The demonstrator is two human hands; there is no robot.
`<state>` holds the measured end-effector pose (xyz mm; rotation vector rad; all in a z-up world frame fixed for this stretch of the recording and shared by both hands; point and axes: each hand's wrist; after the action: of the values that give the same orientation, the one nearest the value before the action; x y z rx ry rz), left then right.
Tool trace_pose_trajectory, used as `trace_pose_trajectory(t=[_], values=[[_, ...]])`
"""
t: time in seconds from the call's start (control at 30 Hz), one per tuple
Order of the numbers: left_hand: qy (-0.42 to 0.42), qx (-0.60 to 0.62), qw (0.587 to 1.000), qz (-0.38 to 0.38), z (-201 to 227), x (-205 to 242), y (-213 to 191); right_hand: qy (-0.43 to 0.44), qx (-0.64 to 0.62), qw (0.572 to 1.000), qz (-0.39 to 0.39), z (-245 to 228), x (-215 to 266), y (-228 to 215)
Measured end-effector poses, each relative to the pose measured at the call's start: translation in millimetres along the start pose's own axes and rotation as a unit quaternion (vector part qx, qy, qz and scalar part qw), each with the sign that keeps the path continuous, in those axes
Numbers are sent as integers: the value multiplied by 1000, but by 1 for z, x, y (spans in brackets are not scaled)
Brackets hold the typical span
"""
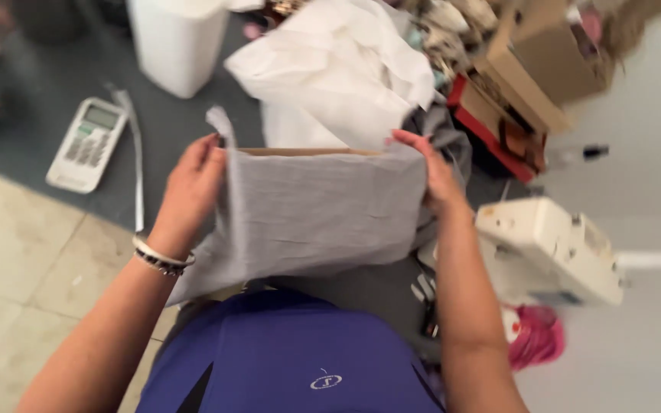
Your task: Folding and smoothing grey fabric over a cardboard template on a workbench
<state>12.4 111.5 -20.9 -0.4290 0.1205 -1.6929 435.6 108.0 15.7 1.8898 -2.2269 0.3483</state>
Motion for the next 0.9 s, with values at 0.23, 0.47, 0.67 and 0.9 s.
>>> trace_pose_trajectory(t=[0.23,0.47,0.67,0.9], values=[[157,55,986,10,-2,-2,22,-130,-106,978,-123,87,-30,-35],[417,-5,906,76,43,33,7,-329,-53,941,-58,47,68,-12],[530,-157,831,66,-26,42,10,-334,90,938,-24,123,86,-44],[381,-273,878,96,-94,89,-1,-256,192,946,-43,83,115,-13]])
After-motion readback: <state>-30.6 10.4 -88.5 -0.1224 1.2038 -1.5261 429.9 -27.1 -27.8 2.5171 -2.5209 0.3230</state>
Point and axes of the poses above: each hand's wrist, its own x-axis away from the middle knuckle, its own y-axis out of the palm, z = x × y, and after that the axes turned 13 degrees about -x, right-handed
